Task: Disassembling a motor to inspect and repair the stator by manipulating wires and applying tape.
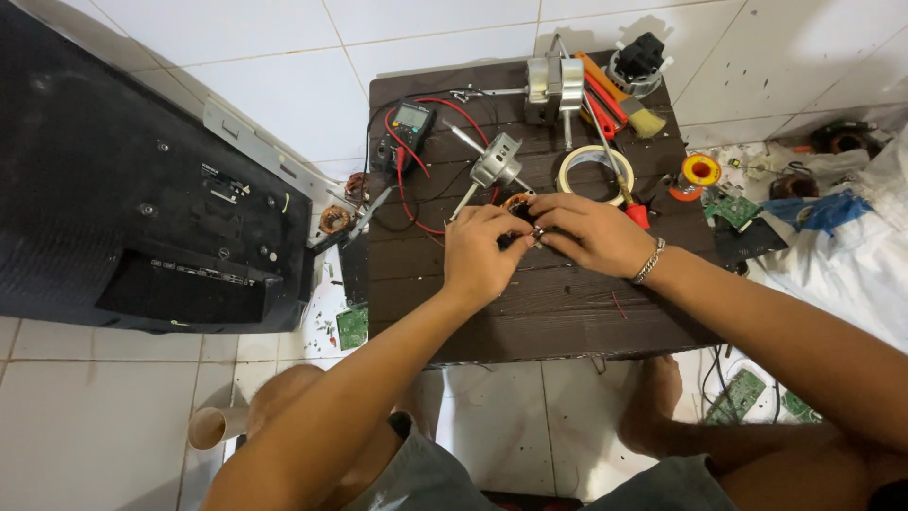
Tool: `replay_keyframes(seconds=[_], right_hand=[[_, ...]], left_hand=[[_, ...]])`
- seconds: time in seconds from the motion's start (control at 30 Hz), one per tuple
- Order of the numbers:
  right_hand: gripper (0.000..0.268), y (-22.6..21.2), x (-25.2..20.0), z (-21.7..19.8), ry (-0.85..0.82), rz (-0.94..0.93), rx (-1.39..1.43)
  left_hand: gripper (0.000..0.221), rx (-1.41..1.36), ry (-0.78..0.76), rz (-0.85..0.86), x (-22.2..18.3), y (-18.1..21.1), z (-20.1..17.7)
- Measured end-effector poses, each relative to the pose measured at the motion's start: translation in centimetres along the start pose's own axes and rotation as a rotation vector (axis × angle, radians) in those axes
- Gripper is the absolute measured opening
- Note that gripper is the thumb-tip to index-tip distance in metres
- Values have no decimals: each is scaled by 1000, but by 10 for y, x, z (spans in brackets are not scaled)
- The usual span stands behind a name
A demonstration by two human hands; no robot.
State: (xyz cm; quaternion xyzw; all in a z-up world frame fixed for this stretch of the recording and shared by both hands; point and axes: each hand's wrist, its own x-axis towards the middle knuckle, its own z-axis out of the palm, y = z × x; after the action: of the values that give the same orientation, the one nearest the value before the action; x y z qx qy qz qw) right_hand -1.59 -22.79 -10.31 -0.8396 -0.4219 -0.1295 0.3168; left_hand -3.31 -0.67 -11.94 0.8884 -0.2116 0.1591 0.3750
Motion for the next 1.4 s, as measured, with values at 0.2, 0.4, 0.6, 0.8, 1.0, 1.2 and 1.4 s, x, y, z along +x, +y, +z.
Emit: replay_keyframes(seconds=[0.2, 0.4, 0.6, 0.8, 1.0, 1.2, 1.4], right_hand=[[7, -4, 1, 0, 14, -9, -13], [8, 1, -1, 2, 39, -31, -15], [13, -15, 5, -6, 60, 84, 68], [9, -12, 3, -2, 39, 92, 68], [7, 0, -1, 2, 5, 7, -34], [10, 7, -2, 3, 26, -112, 4], [20, -12, 8, 0, -19, -107, -145]], left_hand=[[6, -108, -56, -111, 1, 7, -8], [5, -91, -9, -101, 2, -1, 0], [3, -138, -17, -88, 1, 4, -6], [3, -145, -17, -70, 0, 5, -7], [2, -159, -14, -75, -1, 0, -2], [2, -113, -35, -100, 4, -1, 0], [7, -48, -25, -103, 1, -9, 10]])
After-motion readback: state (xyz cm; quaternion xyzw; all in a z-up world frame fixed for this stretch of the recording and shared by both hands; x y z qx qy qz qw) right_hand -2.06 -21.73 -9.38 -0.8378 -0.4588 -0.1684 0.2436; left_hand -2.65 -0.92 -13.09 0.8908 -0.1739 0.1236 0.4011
